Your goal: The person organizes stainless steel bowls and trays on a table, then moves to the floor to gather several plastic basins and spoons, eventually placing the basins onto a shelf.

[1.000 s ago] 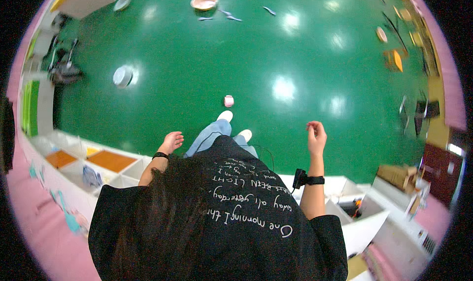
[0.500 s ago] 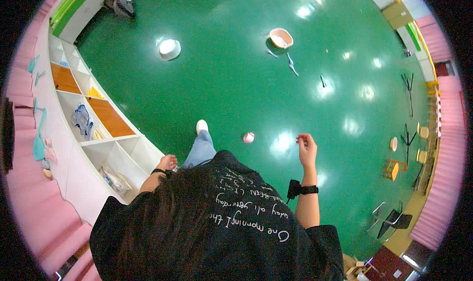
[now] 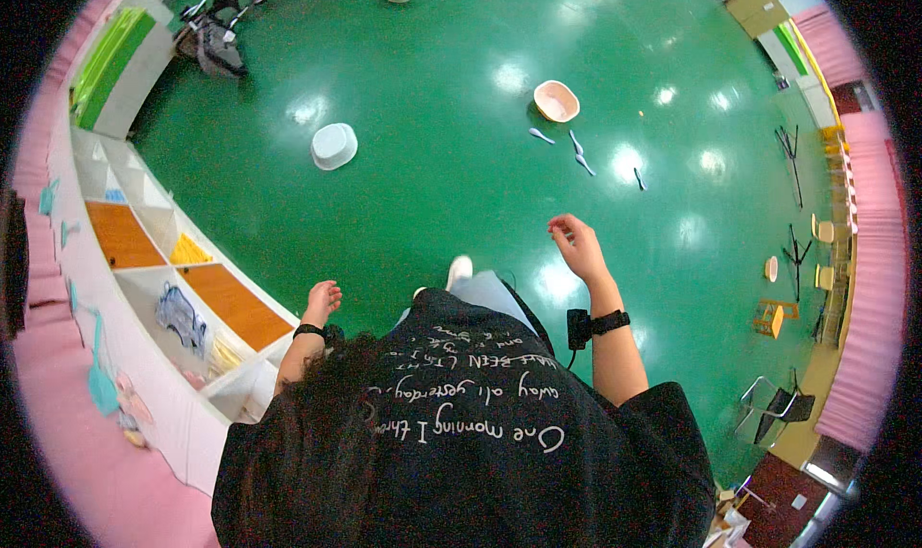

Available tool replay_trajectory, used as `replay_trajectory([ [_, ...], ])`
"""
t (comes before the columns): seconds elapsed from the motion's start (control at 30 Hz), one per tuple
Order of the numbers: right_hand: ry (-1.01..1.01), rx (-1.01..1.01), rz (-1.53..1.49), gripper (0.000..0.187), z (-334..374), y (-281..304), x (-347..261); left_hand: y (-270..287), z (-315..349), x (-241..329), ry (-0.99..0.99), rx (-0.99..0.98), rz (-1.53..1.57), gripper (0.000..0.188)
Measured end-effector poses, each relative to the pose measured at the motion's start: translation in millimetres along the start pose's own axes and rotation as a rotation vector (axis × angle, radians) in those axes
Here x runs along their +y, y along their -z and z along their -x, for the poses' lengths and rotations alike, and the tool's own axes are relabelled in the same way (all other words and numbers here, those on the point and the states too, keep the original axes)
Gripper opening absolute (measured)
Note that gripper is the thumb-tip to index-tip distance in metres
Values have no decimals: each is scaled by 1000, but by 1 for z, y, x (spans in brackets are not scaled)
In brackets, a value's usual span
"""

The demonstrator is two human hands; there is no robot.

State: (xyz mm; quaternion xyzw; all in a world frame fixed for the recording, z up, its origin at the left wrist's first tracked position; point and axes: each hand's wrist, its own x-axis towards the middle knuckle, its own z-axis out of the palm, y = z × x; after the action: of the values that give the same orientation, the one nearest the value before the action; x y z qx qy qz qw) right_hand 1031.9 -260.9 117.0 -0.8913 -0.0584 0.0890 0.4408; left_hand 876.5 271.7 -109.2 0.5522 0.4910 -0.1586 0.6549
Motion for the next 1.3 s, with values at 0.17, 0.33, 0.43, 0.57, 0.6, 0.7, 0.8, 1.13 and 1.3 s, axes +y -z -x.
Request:
replay_trajectory([
  [0.17,-159,-32,-45,13,-85,0,29,-25,-40,45,144,-26,20,18],
  [0.33,-129,-52,-19,15,-206,-8,31,-57,-72,103,324,-45,82,19],
  [0.43,-47,-217,78,16,-280,-34,9,-66,-93,138,179,-65,176,20],
  [0.57,-36,-517,259,20,-348,-79,27,-119,-119,219,30,-114,-33,30],
  [0.6,-76,-653,356,22,-363,-93,33,-134,-133,239,21,-166,-208,30],
  [0.7,-106,-883,413,27,-393,-129,53,-167,-174,286,8,-353,-568,32],
  [0.8,-74,-1097,511,31,-410,-158,64,-182,-217,319,-186,-542,-939,30],
  [1.13,-499,-1575,-156,20,-479,-107,34,-185,-257,446,137,-1259,-826,18],
  [1.3,-543,-1777,-205,18,-494,-98,10,-193,-260,481,188,-1378,-811,19],
])
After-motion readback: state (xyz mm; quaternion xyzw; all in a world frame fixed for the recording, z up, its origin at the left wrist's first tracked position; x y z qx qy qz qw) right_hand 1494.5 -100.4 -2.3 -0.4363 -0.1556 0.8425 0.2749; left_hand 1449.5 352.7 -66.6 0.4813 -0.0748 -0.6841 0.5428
